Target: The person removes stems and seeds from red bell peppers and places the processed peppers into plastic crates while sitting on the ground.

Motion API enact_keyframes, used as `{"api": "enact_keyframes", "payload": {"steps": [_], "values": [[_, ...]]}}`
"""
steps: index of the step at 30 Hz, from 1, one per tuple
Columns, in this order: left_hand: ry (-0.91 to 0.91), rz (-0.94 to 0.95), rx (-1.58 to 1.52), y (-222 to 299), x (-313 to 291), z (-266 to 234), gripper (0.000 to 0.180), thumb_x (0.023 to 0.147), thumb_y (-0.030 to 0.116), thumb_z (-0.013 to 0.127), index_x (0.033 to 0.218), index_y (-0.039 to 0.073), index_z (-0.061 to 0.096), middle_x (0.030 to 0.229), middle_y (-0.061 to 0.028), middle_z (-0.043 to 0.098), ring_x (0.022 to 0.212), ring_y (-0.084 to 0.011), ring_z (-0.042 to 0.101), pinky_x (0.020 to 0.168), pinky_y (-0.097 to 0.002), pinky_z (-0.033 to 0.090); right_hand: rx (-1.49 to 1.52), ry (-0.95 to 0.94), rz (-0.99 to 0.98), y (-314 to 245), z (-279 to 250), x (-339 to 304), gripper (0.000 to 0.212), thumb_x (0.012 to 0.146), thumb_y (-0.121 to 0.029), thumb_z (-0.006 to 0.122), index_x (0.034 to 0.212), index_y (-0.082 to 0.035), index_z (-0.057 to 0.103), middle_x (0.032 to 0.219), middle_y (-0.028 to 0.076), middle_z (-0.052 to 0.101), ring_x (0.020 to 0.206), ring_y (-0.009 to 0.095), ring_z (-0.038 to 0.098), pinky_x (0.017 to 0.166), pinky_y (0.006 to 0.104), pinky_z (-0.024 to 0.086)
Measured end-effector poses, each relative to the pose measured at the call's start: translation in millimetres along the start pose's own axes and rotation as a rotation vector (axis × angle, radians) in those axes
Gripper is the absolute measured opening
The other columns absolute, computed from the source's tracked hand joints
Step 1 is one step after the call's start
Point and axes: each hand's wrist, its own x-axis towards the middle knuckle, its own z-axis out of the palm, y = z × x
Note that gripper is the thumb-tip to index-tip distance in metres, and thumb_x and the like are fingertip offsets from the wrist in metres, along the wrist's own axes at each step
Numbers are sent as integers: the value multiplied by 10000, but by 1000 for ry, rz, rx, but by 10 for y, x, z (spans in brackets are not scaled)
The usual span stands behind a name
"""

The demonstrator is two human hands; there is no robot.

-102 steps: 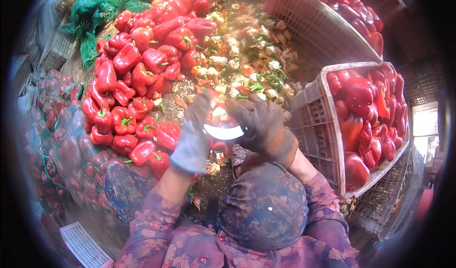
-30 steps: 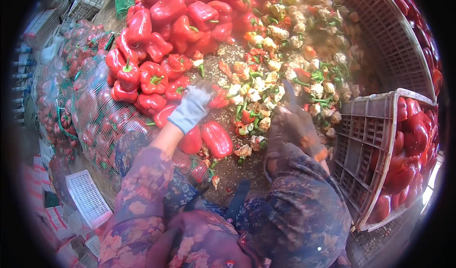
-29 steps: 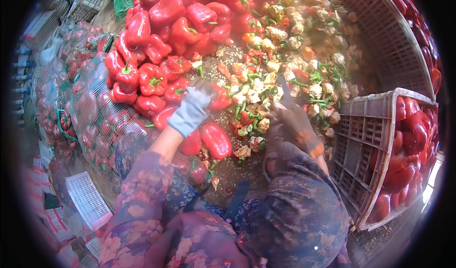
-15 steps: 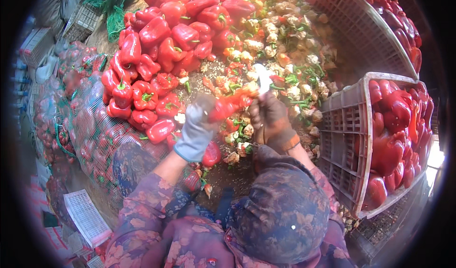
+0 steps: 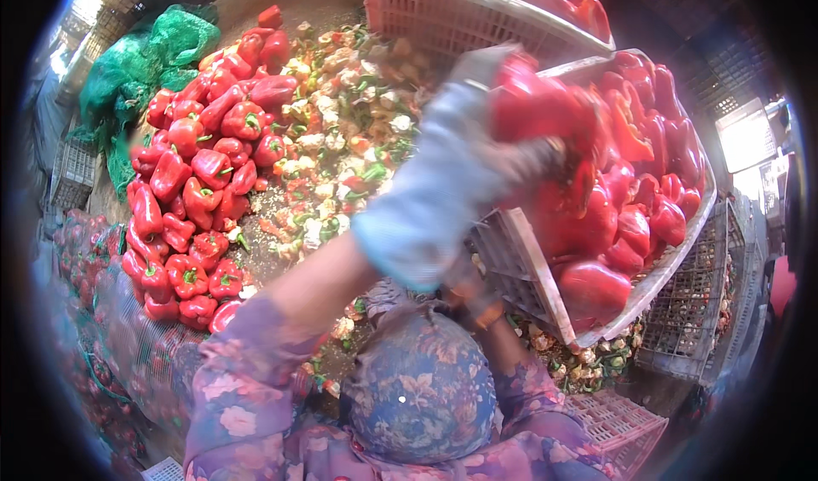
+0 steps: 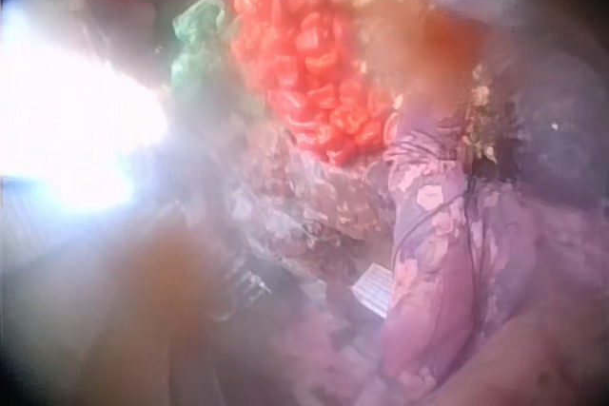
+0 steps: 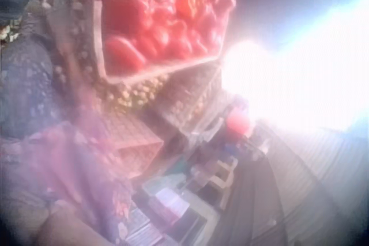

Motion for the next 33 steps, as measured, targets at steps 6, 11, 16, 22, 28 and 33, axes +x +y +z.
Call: {"api": "enact_keyframes", "payload": {"steps": [6, 11, 16, 22, 28, 33], "values": [[-352, 595, 843, -564, -119, 270, 435, 807, 163, 600, 1236, 86, 599, 1465, -199, 391, 1346, -364, 405, 1129, -480, 297, 146, 55, 36, 286, -103, -162, 252, 888, -138, 622, 1119, -47, 580, 831, 87, 651, 680, 172, 625, 600, 306, 512], [-335, 645, 733, -742, 249, 452, 409, 879, 219, 606, 1274, 119, 572, 1376, -167, 493, 1287, -363, 464, 1115, -491, 312, 146, 80, 36, 226, -244, -144, 274, 903, -130, 594, 1164, -57, 552, 856, 84, 645, 681, 170, 624, 587, 301, 516], [-311, 547, 705, -765, 463, 493, 373, 920, 241, 520, 1244, 63, 570, 1328, -202, 514, 1253, -398, 459, 1111, -458, 316, 38, -45, -20, 45, -69, -96, 300, 918, -121, 567, 1209, -67, 523, 880, 82, 639, 682, 168, 622, 574, 296, 520], [-238, 236, -38, -774, 21, 61, 322, 824, 70, 694, 1143, 63, 653, 1240, -147, 606, 1155, -271, 576, 995, -358, 459, 20, -169, -31, -190, 189, 75, 333, 936, -111, 534, 1264, -80, 488, 910, 79, 633, 684, 166, 621, 559, 290, 524], [543, -825, 932, -503, -1719, -1784, 409, 862, 346, 667, 1116, 32, 600, 967, -158, 605, 792, -291, 631, 693, -383, 526, 430, -185, -97, -564, 455, 286, 297, 974, -206, 530, 1255, -114, 503, 857, 70, 621, 617, 141, 570, 492, 258, 478], [558, -1021, 2011, -615, -2990, -3237, 346, 827, 362, 612, 1067, 114, 593, 970, -101, 652, 880, -287, 663, 636, -426, 539, 239, -180, 317, -263, 806, 420, 209, 951, -242, 603, 1122, -136, 547, 717, 38, 596, 518, 128, 498, 412, 276, 380]]}}
